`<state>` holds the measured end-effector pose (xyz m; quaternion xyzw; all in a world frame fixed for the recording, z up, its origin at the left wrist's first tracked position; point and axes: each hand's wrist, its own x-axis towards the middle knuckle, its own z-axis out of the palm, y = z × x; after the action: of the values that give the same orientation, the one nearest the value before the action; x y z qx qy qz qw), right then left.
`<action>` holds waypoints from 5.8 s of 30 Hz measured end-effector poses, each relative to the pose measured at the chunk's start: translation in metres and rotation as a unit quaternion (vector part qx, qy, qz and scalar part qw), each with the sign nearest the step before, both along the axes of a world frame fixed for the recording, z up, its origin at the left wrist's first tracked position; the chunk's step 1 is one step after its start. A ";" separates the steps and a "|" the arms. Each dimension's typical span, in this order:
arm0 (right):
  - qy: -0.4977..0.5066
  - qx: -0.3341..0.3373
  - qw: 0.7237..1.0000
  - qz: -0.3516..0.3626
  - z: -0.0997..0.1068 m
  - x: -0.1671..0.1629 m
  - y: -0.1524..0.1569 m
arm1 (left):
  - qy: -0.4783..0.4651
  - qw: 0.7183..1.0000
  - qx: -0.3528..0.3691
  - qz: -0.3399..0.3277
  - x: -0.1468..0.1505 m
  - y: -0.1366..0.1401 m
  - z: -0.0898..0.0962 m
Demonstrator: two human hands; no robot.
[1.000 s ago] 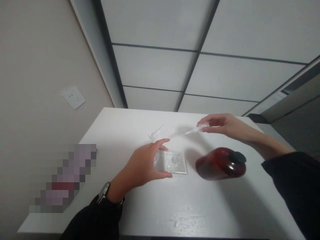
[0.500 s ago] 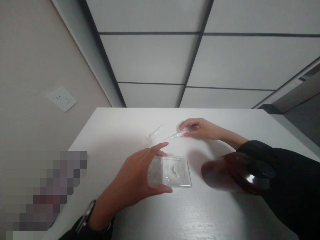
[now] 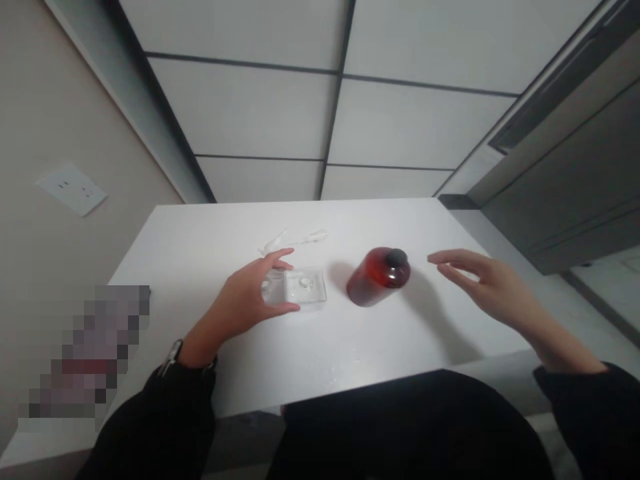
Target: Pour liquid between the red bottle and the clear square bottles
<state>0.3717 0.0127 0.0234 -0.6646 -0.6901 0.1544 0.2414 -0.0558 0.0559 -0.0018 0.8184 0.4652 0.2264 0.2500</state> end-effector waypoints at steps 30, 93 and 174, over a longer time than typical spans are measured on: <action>-0.206 0.055 0.974 0.078 -0.101 -0.093 -0.143 | 0.006 1.000 -0.003 0.011 0.004 -0.002 0.001; -0.009 -0.034 0.956 0.291 -0.073 -0.214 -0.123 | 0.046 0.999 0.008 0.005 -0.001 0.006 0.002; 0.260 0.043 0.962 0.066 -0.062 -0.120 0.004 | 0.203 0.962 0.076 -0.165 0.139 0.063 0.133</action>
<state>0.2518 0.0170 -0.0389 -0.5440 -0.6517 0.3076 0.4298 0.0834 0.1192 0.1311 0.9292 0.3459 0.0455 0.1216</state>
